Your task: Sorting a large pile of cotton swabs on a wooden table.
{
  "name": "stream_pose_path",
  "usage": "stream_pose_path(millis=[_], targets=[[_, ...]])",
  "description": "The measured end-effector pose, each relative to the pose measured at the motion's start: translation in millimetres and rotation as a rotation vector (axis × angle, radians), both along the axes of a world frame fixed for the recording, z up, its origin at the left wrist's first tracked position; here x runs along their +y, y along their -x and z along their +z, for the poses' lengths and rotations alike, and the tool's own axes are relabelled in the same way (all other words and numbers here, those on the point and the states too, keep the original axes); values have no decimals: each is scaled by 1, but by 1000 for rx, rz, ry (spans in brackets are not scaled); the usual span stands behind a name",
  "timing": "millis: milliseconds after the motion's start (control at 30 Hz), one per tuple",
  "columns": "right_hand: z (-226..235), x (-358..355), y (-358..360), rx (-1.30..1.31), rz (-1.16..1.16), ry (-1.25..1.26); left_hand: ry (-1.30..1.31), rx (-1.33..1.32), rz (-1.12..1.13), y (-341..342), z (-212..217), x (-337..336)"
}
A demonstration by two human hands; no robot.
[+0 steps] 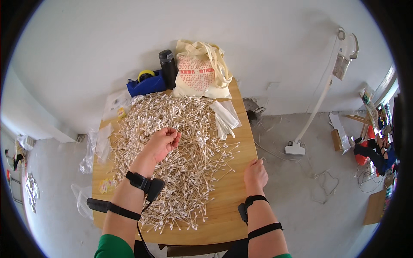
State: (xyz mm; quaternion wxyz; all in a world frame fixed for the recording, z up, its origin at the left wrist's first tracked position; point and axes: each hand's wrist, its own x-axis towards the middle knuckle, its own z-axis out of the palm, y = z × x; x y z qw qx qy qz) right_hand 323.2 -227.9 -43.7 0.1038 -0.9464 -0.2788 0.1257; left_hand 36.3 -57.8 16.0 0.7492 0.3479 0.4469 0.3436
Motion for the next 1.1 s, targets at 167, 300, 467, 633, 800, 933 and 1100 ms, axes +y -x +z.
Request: stream_pose_path(millis=[167, 300, 467, 633, 800, 933, 1100], targets=[[1, 0, 1, 15, -1, 19, 83, -321, 78, -5, -19, -2], [-4, 2, 3, -6, 16, -25, -93, -90, 81, -6, -29, 2], [-3, 3, 1, -26, 31, -10, -760, 586, 169, -12, -11, 6], [2, 2, 0, 16, 13, -2, -982, 588, 343, 3, -4, -37], [2, -1, -1, 26, 7, 2, -602, 325, 75, 29, 3, -143], [-3, -4, -1, -3, 29, 1, -119, 550, -915, 49, 27, -234], [4, 1, 3, -14, 39, -15, -307, 422, -1289, 87, -56, -351]])
